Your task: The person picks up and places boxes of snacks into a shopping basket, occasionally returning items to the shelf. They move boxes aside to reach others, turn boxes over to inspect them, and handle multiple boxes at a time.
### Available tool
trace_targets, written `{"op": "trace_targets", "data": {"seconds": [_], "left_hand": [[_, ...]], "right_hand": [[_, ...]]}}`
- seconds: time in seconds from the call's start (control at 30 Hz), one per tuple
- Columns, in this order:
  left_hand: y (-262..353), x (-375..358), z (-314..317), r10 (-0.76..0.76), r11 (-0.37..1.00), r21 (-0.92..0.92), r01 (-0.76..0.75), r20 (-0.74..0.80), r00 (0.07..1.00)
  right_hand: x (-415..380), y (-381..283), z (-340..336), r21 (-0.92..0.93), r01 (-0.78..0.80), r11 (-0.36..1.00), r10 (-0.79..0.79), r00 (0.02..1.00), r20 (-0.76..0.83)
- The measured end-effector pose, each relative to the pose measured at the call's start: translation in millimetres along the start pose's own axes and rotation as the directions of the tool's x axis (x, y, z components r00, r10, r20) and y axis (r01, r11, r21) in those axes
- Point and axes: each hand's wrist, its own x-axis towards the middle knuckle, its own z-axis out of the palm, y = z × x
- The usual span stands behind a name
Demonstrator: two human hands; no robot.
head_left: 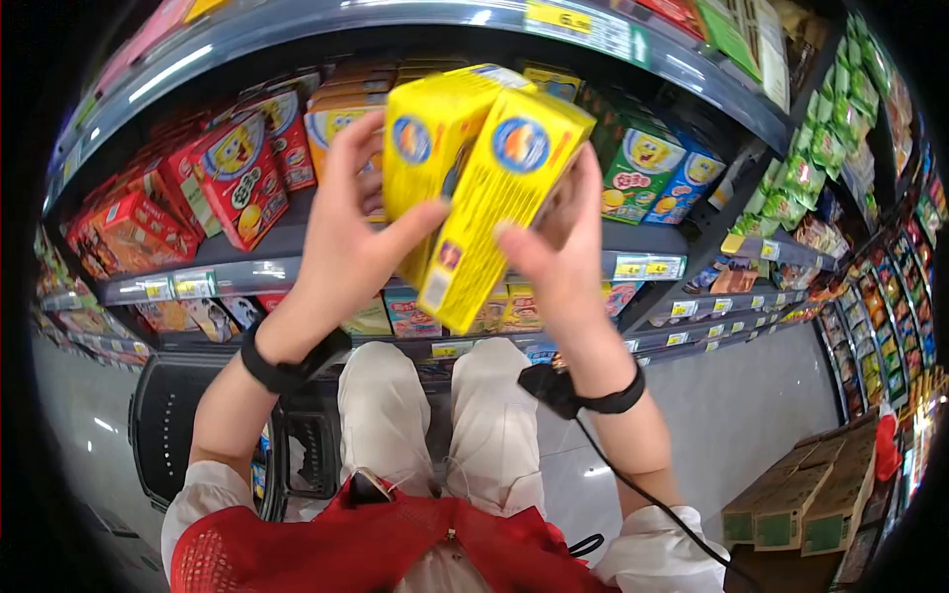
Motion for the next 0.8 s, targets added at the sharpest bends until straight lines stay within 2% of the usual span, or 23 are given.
{"op": "trace_targets", "data": {"seconds": [0.07, 0.13, 0.17, 0.27, 0.3, 0.33, 0.4, 0.43, 0.53, 0.7, 0.8], "left_hand": [[-7.6, 24.2, 28.5, 0.007, 1.000, -0.026, -0.006, 0.049, 0.999], [-19.0, 43.3, 48.2, 0.080, 0.993, 0.082, -0.085, 0.066, 0.995], [-23.6, 50.3, 54.2, 0.092, 0.994, 0.045, -0.096, 0.081, 0.992], [-25.2, 45.7, 57.5, 0.086, 0.996, 0.038, -0.085, -0.017, 0.996], [-28.0, 41.0, 52.8, 0.074, 0.997, 0.031, -0.074, 0.004, 0.997], [-31.1, 34.6, 50.3, 0.086, 0.996, 0.016, -0.086, -0.042, 0.995], [-36.9, 19.1, 45.1, 0.103, 0.994, -0.012, -0.106, -0.140, 0.985], [-38.5, 13.7, 40.1, 0.085, 0.995, -0.045, -0.093, -0.154, 0.984], [-35.8, 1.2, 22.4, 0.051, 0.997, -0.041, -0.059, -0.175, 0.983], [-32.4, -13.3, -1.6, 0.020, 0.999, -0.030, -0.026, -0.181, 0.983], [-32.8, -19.2, -9.4, -0.001, 1.000, -0.015, -0.002, -0.165, 0.986]], "right_hand": [[10.3, -6.7, -22.7, -0.083, 0.018, 0.996, -0.028, 0.992, -0.124], [20.0, -0.6, -49.0, -0.412, 0.017, 0.911, -0.149, 0.945, -0.290], [24.3, -0.9, -58.7, -0.492, 0.000, 0.870, -0.192, 0.921, -0.340], [28.4, 8.4, -83.2, -0.828, -0.084, 0.554, -0.311, 0.902, -0.300], [31.0, 10.3, -85.2, -0.820, -0.064, 0.569, -0.280, 0.923, -0.266], [33.5, 11.6, -83.4, -0.845, -0.049, 0.532, -0.256, 0.942, -0.216], [44.0, 33.4, -78.5, -0.947, 0.031, 0.321, -0.401, 0.910, -0.106], [48.2, 37.1, -75.6, -0.930, -0.041, 0.366, -0.321, 0.932, -0.168], [66.2, 33.3, -65.0, -0.966, -0.213, 0.149, -0.008, 0.976, -0.217], [78.4, 51.2, -74.8, -0.969, -0.069, -0.237, -0.345, 0.938, 0.017], [81.9, 45.5, -86.1, -0.926, 0.134, -0.353, -0.328, 0.909, 0.257]]}}
